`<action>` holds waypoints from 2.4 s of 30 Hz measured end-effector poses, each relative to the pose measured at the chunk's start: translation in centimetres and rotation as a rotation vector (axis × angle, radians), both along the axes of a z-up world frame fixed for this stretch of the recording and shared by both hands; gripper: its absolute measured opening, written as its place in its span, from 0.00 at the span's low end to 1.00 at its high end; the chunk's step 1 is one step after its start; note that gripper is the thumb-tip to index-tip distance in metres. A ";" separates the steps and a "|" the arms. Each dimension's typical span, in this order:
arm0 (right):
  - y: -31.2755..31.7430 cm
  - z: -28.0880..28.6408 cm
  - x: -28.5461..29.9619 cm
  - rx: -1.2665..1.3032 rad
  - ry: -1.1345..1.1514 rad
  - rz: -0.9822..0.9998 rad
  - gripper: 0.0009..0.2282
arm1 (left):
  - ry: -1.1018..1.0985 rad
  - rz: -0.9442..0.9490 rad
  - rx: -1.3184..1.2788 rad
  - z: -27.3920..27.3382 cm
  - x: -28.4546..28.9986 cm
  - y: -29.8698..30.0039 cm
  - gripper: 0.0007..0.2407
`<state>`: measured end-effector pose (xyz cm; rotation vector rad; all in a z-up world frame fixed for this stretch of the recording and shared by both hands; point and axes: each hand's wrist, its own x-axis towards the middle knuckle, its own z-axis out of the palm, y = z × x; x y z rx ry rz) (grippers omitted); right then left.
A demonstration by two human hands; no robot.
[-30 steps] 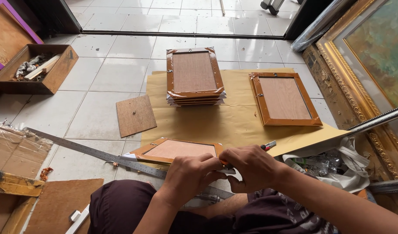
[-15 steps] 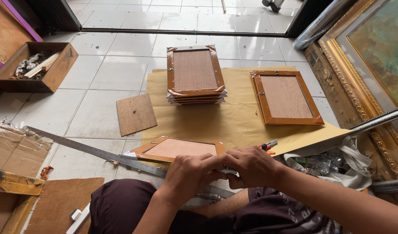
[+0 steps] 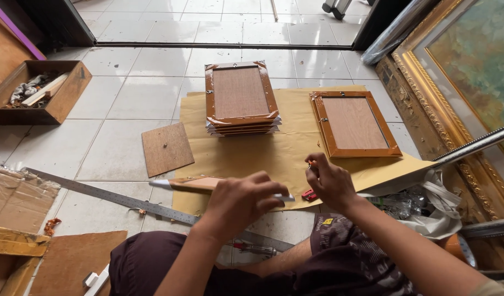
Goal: Trimming the edges of picture frames with a utility knife and stacking them on the floor.
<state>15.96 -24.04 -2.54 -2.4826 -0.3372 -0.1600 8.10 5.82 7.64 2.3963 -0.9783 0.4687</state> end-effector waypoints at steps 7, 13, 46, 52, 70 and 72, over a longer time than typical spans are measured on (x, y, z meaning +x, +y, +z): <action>-9.1 -13.1 4.5 -0.622 0.406 -0.104 0.13 | 0.255 0.127 0.013 3.7 3.1 -0.5 0.06; -3.2 -7.5 3.1 -0.582 0.384 -0.138 0.16 | 0.258 0.149 0.020 4.8 3.2 -0.6 0.05; 1.7 3.3 1.8 0.989 0.913 -0.139 0.28 | 1.156 0.581 -1.112 -7.5 4.2 9.0 0.39; 5.7 3.1 14.1 0.586 0.578 -0.218 0.21 | 0.840 0.764 -0.641 -9.5 18.9 9.1 0.48; 6.5 -8.4 28.2 0.474 0.337 -0.184 0.40 | 0.923 0.817 -0.595 -11.7 29.9 10.1 0.40; 3.7 -7.1 23.3 0.407 0.342 -0.241 0.46 | 1.007 0.848 -0.617 -13.7 26.2 13.2 0.42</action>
